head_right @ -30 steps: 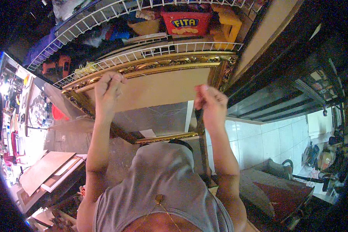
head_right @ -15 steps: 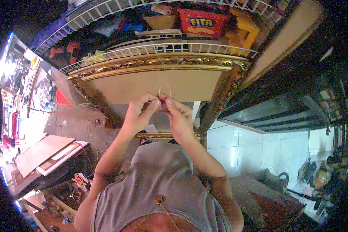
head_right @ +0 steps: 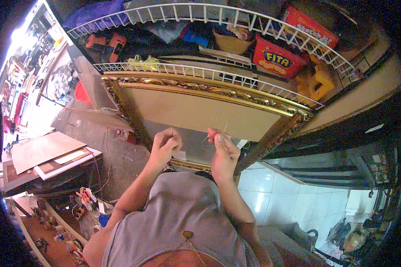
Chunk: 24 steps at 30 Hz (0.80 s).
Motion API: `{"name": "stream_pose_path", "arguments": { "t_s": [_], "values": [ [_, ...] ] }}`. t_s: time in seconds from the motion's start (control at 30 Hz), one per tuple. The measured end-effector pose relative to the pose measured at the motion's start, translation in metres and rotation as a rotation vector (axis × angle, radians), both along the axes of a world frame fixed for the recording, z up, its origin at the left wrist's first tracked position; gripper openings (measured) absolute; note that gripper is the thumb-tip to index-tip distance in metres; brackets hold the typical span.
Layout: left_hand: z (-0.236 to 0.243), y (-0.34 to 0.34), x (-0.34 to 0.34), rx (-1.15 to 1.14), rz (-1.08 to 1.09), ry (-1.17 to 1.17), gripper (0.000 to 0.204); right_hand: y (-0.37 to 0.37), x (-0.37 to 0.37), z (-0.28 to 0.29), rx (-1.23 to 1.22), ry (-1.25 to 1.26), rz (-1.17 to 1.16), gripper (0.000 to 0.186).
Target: The person retrieves a white wire and attaches it to the back of a wooden picture frame. They thread the wire through metal eyelets and use pliers to secure it, preparing the frame for hanging.
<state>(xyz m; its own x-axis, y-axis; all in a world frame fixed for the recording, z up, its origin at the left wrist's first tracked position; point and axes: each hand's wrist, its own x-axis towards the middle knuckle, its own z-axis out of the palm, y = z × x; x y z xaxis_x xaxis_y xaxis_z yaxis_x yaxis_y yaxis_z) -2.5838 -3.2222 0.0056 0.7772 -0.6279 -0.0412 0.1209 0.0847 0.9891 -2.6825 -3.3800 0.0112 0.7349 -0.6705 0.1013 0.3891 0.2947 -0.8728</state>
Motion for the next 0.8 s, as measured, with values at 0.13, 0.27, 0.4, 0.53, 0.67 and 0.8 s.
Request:
{"name": "stream_pose_path", "arguments": {
  "t_s": [0.13,0.27,0.4,0.53,0.67,0.8],
  "values": [
    [-0.005,0.007,0.003,-0.052,0.108,-0.076,0.022,0.019,0.012,0.001,-0.118,0.085,0.002,0.022],
    [0.024,0.015,0.005,0.152,0.006,-0.290,0.037,0.043,0.020,0.007,-0.184,0.147,0.042,0.022],
    [-0.004,0.012,0.008,0.092,0.116,-0.226,0.024,0.055,0.032,-0.001,-0.221,0.076,0.074,0.021],
    [0.002,0.020,0.013,0.156,0.015,-0.074,0.020,0.057,0.036,-0.007,-0.032,0.024,0.103,0.022],
    [0.005,0.010,0.014,0.044,-0.058,0.056,0.018,0.060,0.033,0.001,-0.004,-0.009,0.132,0.021],
    [0.004,0.002,0.015,-0.047,-0.158,0.218,0.018,0.059,0.031,-0.009,-0.162,-0.008,0.063,0.020]
  ]
}}
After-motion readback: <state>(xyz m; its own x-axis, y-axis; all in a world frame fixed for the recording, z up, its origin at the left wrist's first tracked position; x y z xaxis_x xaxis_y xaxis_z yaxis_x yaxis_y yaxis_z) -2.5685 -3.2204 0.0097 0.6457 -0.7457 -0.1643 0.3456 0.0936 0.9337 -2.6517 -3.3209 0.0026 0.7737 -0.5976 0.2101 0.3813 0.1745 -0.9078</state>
